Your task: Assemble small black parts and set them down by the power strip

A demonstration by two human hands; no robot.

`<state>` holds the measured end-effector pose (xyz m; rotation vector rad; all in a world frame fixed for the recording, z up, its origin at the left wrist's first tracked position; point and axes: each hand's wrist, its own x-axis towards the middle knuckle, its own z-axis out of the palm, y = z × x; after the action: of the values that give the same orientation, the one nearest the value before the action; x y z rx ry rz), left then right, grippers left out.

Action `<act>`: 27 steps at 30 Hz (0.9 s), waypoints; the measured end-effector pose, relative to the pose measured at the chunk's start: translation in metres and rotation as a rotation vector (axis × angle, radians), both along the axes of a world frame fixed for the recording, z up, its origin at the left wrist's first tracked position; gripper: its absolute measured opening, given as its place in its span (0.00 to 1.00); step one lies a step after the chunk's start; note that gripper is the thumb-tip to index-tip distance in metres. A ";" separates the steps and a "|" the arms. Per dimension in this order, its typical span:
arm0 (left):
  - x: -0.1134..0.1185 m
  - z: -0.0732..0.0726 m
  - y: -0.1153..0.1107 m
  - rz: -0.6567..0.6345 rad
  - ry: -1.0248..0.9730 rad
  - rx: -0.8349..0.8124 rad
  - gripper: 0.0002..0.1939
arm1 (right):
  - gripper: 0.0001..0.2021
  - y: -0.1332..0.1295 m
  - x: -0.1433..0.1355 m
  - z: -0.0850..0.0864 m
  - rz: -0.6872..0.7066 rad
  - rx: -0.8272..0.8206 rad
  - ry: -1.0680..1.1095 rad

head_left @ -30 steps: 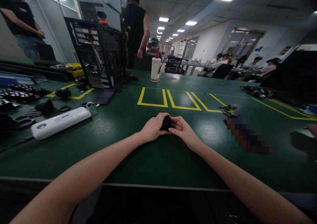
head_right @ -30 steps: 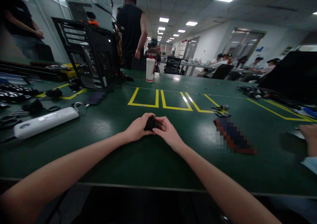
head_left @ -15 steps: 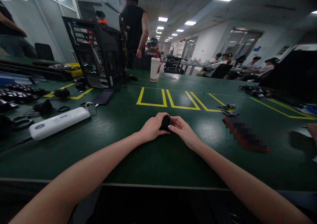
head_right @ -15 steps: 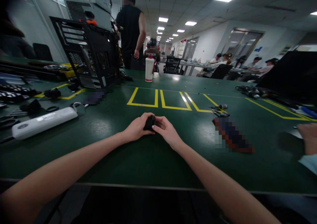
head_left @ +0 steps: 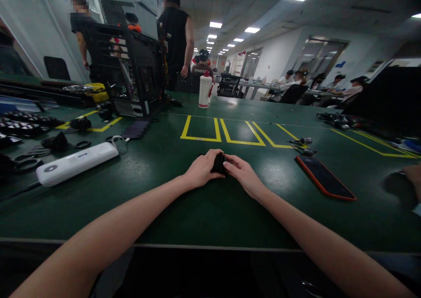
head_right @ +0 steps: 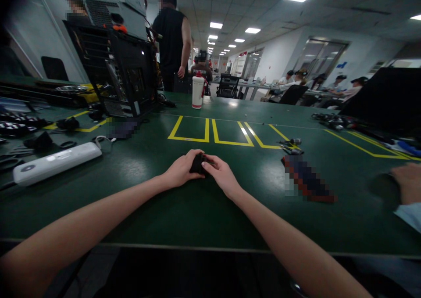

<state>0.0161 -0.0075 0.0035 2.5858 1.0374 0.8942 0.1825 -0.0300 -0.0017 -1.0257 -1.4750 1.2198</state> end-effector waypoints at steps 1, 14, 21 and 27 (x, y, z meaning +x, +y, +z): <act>0.000 0.000 0.000 0.000 -0.001 -0.001 0.32 | 0.15 -0.001 0.001 0.000 0.021 0.012 0.014; 0.000 0.003 -0.002 -0.002 0.003 -0.016 0.32 | 0.15 0.000 -0.001 0.001 -0.042 0.021 -0.006; 0.000 0.001 -0.001 0.009 0.005 -0.019 0.33 | 0.16 -0.006 0.000 0.003 0.070 0.031 0.075; 0.000 0.001 0.000 0.014 0.006 -0.008 0.33 | 0.10 -0.004 -0.004 0.004 -0.027 0.081 0.049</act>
<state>0.0164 -0.0077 0.0040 2.5793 1.0593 0.8837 0.1784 -0.0344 0.0019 -0.9527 -1.4559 1.1489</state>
